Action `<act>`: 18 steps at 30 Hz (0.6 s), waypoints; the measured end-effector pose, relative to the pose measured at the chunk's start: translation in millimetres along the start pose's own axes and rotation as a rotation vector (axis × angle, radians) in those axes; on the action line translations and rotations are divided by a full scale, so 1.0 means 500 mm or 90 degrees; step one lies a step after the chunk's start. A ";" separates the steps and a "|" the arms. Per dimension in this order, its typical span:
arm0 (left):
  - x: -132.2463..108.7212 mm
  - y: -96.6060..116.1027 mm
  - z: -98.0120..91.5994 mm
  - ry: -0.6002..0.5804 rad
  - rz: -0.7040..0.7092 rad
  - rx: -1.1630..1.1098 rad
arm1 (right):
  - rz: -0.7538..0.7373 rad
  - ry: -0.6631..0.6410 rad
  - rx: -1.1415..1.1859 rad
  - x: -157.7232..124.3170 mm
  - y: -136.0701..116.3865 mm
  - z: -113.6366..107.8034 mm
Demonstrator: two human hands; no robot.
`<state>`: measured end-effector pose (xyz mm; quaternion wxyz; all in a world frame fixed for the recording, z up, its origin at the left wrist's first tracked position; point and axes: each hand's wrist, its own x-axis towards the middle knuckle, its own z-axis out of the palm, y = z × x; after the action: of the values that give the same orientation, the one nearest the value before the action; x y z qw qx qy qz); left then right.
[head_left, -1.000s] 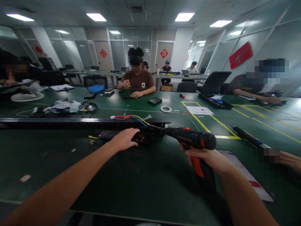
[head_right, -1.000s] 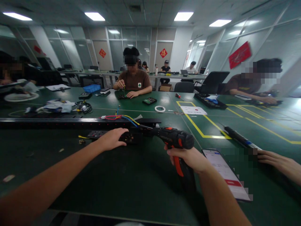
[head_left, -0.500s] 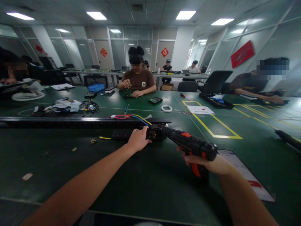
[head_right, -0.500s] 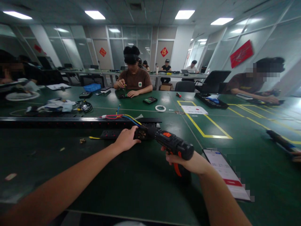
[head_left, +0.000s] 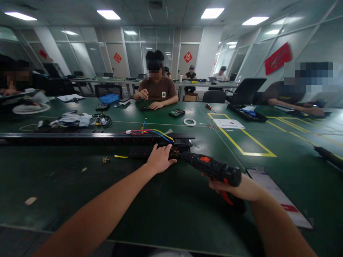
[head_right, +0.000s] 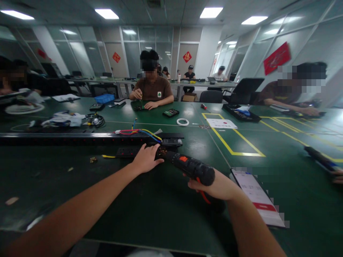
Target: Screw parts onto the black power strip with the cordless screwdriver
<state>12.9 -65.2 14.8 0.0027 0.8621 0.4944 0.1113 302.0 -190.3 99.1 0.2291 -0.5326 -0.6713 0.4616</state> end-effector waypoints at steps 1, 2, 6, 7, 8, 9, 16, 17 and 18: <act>-0.003 0.000 0.001 0.002 0.002 0.001 | -0.009 0.001 -0.006 -0.001 -0.004 0.001; -0.005 0.000 0.002 0.003 0.002 0.003 | -0.017 0.005 -0.011 -0.003 -0.007 0.003; -0.008 0.001 -0.001 -0.003 0.003 0.011 | -0.021 0.012 -0.023 -0.006 -0.019 0.012; -0.008 0.000 -0.002 -0.007 0.005 0.012 | -0.018 0.017 -0.027 -0.007 -0.021 0.014; -0.008 -0.001 -0.004 -0.009 0.006 0.011 | -0.014 0.023 -0.032 -0.007 -0.022 0.016; -0.007 -0.002 -0.005 -0.010 0.006 0.010 | -0.010 0.030 -0.035 -0.008 -0.023 0.018; -0.015 -0.011 -0.012 -0.015 0.017 -0.021 | -0.024 0.028 -0.048 -0.012 -0.024 0.027; -0.016 -0.012 -0.012 -0.018 0.021 -0.023 | -0.025 0.026 -0.053 -0.012 -0.025 0.028; -0.016 -0.013 -0.011 -0.020 0.023 -0.025 | -0.025 0.024 -0.059 -0.012 -0.025 0.029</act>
<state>2.2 -69.3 17.8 0.0251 0.8721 0.4767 0.1076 286.4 -201.6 104.1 0.2260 -0.5381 -0.6980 0.4150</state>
